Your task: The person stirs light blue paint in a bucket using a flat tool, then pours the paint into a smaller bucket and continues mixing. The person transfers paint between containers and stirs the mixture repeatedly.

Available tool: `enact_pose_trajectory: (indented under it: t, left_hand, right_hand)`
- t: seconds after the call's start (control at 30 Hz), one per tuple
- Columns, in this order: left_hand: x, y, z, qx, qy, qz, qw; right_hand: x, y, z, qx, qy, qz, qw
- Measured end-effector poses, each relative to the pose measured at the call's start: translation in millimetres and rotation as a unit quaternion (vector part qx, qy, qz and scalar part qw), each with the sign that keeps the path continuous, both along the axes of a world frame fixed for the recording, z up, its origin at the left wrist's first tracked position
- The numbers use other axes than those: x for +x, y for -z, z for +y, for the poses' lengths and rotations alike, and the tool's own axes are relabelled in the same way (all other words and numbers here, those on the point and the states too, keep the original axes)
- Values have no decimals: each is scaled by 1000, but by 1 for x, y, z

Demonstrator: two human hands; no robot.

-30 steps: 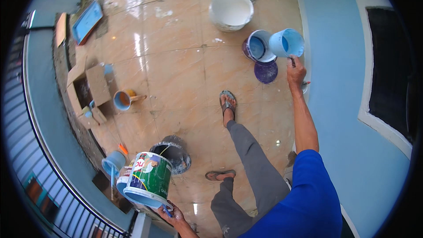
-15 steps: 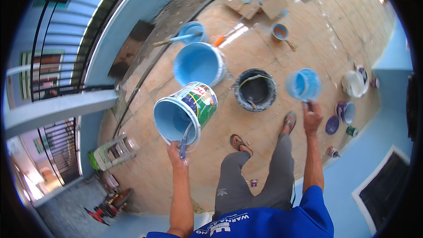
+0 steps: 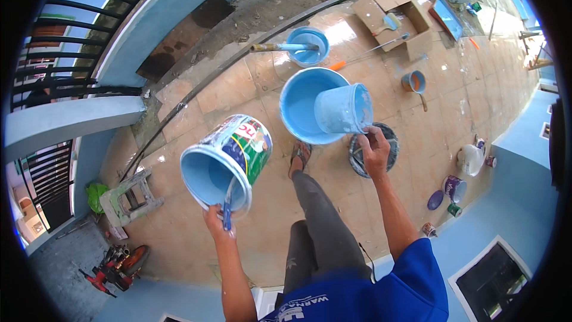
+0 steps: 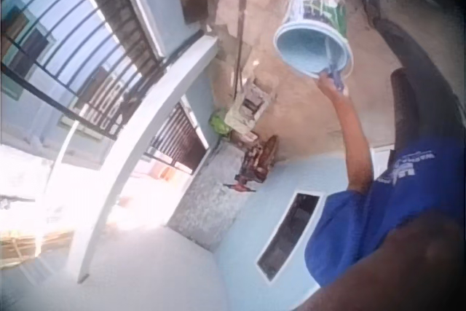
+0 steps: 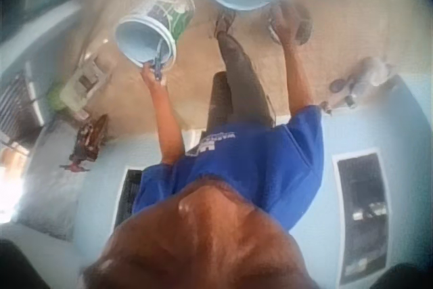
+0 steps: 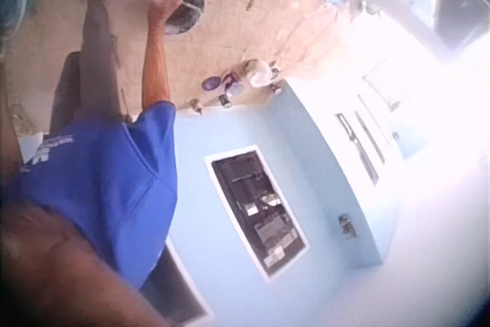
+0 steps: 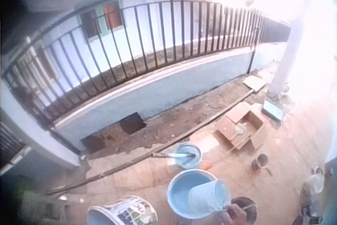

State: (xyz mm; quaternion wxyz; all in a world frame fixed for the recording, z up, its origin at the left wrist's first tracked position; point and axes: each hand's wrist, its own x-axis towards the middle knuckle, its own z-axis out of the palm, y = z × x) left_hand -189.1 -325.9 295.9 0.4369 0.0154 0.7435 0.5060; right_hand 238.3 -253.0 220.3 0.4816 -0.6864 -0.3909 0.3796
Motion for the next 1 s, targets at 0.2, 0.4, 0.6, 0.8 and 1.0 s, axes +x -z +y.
enact_pose_trajectory:
  t: [0.2, 0.4, 0.6, 0.8, 1.0]
  left_hand:
    - [-19, 25, 40, -6, 47, -17, 999]
    - [-18, 37, 117, -46, 78, 27, 995]
    - [-36, 82, 181, -80, 170, 20, 982]
    - [-50, 105, 233, -123, 298, 47, 945]
    - [-55, 98, 264, -81, 372, 46, 924]
  right_hand:
    - [-9, 74, 39, -108, -65, -228, 965]
    - [-27, 162, 106, -209, -216, -446, 843]
    - [-61, 276, 131, -362, -320, -509, 713]
    - [-101, 335, 132, -415, -346, -516, 665]
    - [-102, 292, 119, -316, -200, -398, 838]
